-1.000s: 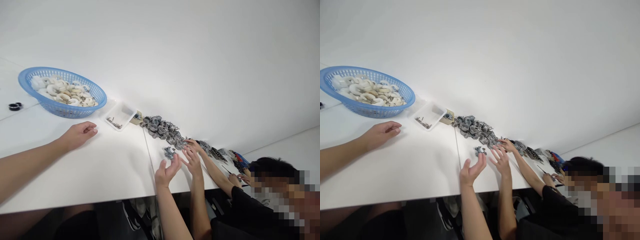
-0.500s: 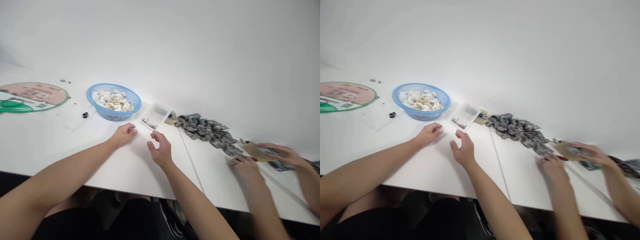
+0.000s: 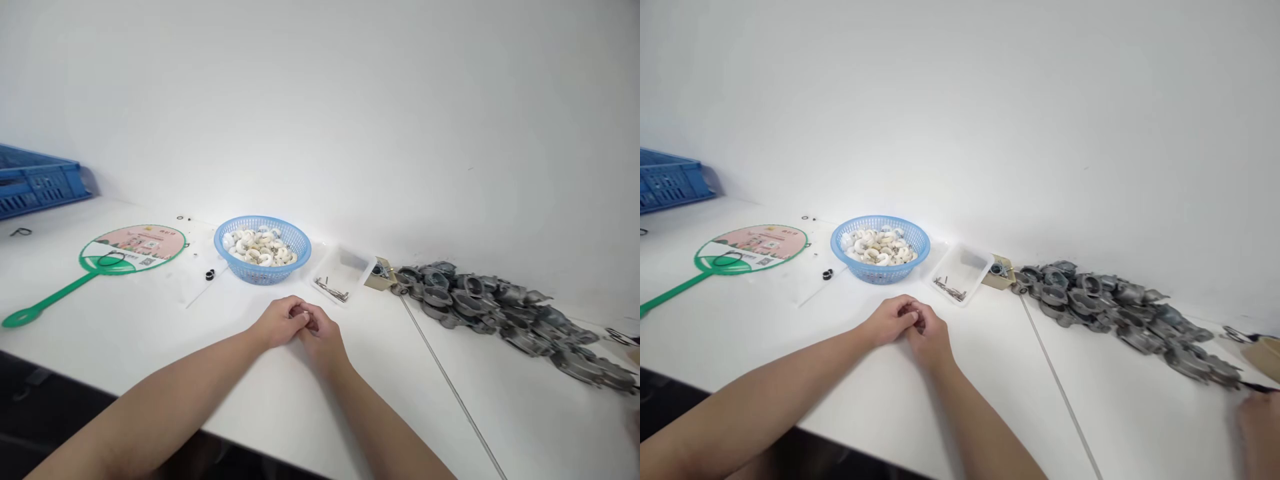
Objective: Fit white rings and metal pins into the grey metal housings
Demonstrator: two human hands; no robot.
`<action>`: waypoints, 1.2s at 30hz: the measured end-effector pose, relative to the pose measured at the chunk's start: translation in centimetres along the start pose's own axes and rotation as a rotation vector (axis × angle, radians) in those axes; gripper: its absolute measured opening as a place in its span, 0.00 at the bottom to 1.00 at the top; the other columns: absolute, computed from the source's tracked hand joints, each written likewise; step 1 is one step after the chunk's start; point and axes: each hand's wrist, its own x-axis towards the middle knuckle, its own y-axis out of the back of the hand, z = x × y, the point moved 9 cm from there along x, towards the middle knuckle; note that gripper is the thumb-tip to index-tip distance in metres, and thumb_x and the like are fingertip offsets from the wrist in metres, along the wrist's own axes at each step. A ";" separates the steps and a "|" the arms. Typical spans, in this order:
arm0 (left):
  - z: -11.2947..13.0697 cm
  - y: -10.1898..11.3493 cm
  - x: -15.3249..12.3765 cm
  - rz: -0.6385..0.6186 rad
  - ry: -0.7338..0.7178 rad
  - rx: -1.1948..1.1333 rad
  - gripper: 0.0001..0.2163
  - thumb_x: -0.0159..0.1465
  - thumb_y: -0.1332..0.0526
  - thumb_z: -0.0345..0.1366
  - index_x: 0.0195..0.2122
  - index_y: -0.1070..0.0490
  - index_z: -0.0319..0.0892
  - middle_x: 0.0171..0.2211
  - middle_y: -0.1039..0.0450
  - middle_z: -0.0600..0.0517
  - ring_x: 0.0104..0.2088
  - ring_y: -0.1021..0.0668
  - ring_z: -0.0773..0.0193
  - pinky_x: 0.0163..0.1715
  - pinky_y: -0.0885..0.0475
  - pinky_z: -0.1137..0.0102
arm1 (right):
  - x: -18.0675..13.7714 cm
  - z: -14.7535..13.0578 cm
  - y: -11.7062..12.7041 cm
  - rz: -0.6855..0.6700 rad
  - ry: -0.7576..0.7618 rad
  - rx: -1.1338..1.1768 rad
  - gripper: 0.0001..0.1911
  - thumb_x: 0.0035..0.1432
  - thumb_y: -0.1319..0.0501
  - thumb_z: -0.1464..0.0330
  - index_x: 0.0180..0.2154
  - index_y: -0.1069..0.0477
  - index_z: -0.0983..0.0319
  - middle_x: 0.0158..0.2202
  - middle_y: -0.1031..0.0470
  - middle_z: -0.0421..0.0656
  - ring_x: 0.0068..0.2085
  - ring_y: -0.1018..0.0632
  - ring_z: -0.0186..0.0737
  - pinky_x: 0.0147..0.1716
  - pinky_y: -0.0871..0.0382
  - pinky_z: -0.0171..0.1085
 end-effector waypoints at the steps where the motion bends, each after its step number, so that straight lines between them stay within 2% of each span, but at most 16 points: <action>1: 0.1 -0.2 -0.1 -0.008 0.005 0.008 0.09 0.56 0.44 0.34 0.38 0.31 0.42 0.34 0.26 0.52 0.35 0.25 0.64 0.37 0.29 0.70 | -0.1 0.0 0.1 -0.003 0.009 0.001 0.16 0.49 0.43 0.71 0.43 0.31 0.59 0.40 0.24 0.42 0.39 0.23 0.41 0.40 0.28 0.39; 5: 0.0 -0.4 -0.2 -0.002 0.026 0.048 0.13 0.52 0.44 0.30 0.39 0.30 0.41 0.36 0.26 0.52 0.36 0.25 0.64 0.37 0.29 0.71 | -0.4 -1.0 -0.4 -0.083 0.143 -0.122 0.18 0.45 0.45 0.76 0.41 0.30 0.59 0.37 0.24 0.41 0.37 0.24 0.39 0.38 0.29 0.36; 9: 0.1 -0.5 -0.2 -0.017 0.014 0.106 0.17 0.49 0.45 0.27 0.41 0.30 0.42 0.39 0.26 0.52 0.39 0.26 0.62 0.41 0.30 0.69 | -0.7 -1.7 -1.1 -0.162 0.240 -0.282 0.20 0.45 0.46 0.78 0.41 0.31 0.59 0.38 0.27 0.41 0.37 0.26 0.39 0.36 0.31 0.37; 12: 0.4 -0.5 -0.2 -0.023 -0.005 0.149 0.17 0.47 0.44 0.27 0.40 0.30 0.41 0.39 0.26 0.51 0.39 0.26 0.61 0.42 0.31 0.68 | -0.7 -1.6 -1.1 -0.173 0.238 -0.313 0.14 0.46 0.46 0.77 0.36 0.32 0.59 0.37 0.28 0.42 0.37 0.27 0.39 0.35 0.32 0.37; 15: 0.9 -0.5 -0.1 -0.046 -0.017 0.203 0.17 0.46 0.42 0.28 0.39 0.29 0.40 0.37 0.26 0.50 0.36 0.26 0.61 0.38 0.30 0.69 | -0.5 -1.5 -1.0 -0.176 0.220 -0.325 0.08 0.44 0.46 0.76 0.29 0.35 0.60 0.33 0.30 0.41 0.35 0.28 0.39 0.32 0.34 0.36; 19: 1.5 -0.7 0.1 -0.091 -0.033 0.299 0.17 0.44 0.39 0.32 0.38 0.30 0.41 0.36 0.27 0.51 0.34 0.27 0.61 0.34 0.30 0.69 | 0.1 -1.2 -1.4 -0.204 0.224 -0.369 0.03 0.44 0.45 0.74 0.25 0.37 0.60 0.33 0.30 0.42 0.34 0.28 0.40 0.30 0.34 0.36; 23: 2.0 -1.0 0.3 -0.134 -0.063 0.383 0.14 0.45 0.40 0.34 0.35 0.31 0.41 0.35 0.28 0.51 0.34 0.27 0.61 0.34 0.31 0.68 | 0.5 -0.9 -1.9 -0.257 0.243 -0.451 0.04 0.44 0.47 0.72 0.20 0.38 0.61 0.30 0.31 0.42 0.30 0.28 0.39 0.25 0.37 0.35; 27: 2.2 -0.9 0.5 -0.138 -0.070 0.428 0.13 0.45 0.40 0.36 0.34 0.31 0.42 0.36 0.29 0.52 0.35 0.27 0.60 0.36 0.30 0.67 | 0.8 -0.8 -2.1 -0.292 0.254 -0.446 0.06 0.45 0.49 0.72 0.21 0.35 0.61 0.28 0.30 0.42 0.30 0.28 0.40 0.26 0.36 0.35; 31: 2.1 -0.8 0.7 -0.159 -0.042 0.385 0.15 0.46 0.40 0.36 0.38 0.30 0.43 0.39 0.28 0.52 0.37 0.27 0.59 0.38 0.30 0.66 | 1.2 -0.6 -1.6 -0.240 0.185 -0.410 0.06 0.44 0.50 0.71 0.24 0.35 0.59 0.29 0.29 0.41 0.31 0.27 0.41 0.27 0.35 0.36; 34: 1.7 -0.5 0.8 -0.144 -0.031 0.269 0.13 0.51 0.45 0.33 0.38 0.29 0.44 0.39 0.27 0.55 0.40 0.26 0.62 0.40 0.30 0.69 | 1.5 -0.1 -1.1 -0.198 0.089 -0.366 0.09 0.46 0.49 0.70 0.31 0.33 0.58 0.33 0.27 0.41 0.34 0.26 0.42 0.31 0.33 0.38; 36: 0.9 -0.2 1.0 -0.104 -0.004 0.176 0.14 0.53 0.48 0.30 0.39 0.29 0.45 0.38 0.26 0.56 0.40 0.26 0.65 0.41 0.30 0.71 | 1.5 0.0 -0.8 -0.183 0.065 -0.318 0.13 0.48 0.48 0.67 0.38 0.33 0.57 0.38 0.26 0.41 0.38 0.25 0.44 0.37 0.32 0.40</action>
